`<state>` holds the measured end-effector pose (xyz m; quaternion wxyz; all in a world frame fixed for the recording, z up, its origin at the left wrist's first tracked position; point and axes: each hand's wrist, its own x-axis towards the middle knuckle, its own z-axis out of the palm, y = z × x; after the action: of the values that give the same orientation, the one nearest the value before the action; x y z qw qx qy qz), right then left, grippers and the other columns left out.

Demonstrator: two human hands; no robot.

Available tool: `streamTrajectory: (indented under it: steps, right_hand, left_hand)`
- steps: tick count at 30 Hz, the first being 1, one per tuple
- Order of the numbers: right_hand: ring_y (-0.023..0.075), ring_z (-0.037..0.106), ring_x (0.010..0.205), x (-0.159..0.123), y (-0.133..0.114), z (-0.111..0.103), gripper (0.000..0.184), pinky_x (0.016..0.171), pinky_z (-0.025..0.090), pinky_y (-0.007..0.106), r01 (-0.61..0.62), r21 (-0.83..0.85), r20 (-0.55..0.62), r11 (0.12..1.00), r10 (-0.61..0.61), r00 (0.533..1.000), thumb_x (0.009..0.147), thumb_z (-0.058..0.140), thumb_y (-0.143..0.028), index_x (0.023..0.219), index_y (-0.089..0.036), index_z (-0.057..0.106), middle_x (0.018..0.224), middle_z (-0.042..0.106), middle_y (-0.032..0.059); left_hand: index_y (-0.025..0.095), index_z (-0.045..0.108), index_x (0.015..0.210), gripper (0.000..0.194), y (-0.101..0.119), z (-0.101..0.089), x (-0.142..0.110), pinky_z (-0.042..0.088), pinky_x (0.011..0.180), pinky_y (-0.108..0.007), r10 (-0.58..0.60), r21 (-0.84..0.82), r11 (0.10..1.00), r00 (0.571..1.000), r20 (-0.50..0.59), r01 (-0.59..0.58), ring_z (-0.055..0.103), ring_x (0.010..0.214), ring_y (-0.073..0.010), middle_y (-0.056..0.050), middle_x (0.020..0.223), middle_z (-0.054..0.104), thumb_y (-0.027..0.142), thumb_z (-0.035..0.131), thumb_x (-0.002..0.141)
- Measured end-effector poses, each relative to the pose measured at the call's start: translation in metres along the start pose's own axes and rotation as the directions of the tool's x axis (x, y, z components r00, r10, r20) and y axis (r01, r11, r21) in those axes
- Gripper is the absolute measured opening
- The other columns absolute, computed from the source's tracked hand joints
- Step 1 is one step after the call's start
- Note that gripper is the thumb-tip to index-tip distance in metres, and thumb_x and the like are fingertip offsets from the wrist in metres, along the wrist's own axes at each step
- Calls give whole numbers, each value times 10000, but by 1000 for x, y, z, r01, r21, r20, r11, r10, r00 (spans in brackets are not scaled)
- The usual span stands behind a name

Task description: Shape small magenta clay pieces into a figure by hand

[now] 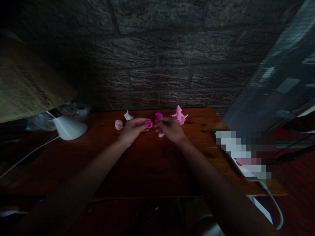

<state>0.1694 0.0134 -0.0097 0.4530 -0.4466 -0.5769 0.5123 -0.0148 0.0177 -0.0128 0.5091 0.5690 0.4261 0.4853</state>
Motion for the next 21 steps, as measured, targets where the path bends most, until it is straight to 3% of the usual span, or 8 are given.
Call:
streamTrajectory:
  steps: [4, 9, 21]
  right_hand:
    - [180, 730, 741, -2, -3, 2, 255, 616, 592, 291, -37, 6, 76, 999, 36, 996, 826, 738, -462, 904, -219, 750, 900, 781, 84]
    - [188, 740, 782, -7, -9, 5, 332, 617, 586, 280, 18, -54, 129, 998, -10, 992, 830, 744, -443, 1081, -225, 740, 927, 789, 79]
    - [173, 737, 673, -3, -6, 1, 350, 563, 601, 278, 67, -84, 83, 994, -60, 995, 897, 649, -444, 1115, -184, 735, 941, 779, 101]
  left_hand:
    - [168, 773, 980, 218, 1, 0, -1, 584, 797, -323, -21, -10, 1000, 999, 31, 22, 714, 848, -156, -87, 987, 784, 204, 754, 766]
    - [162, 769, 982, 223, 2, 0, -3, 587, 843, -350, -1, -14, 1000, 999, 36, 2, 726, 880, -168, -84, 994, 788, 168, 745, 761]
    - [170, 781, 951, 137, 9, 1, -1, 568, 968, -356, -83, -273, 956, 992, 92, 105, 723, 1041, -200, -95, 1087, 776, 159, 723, 826]
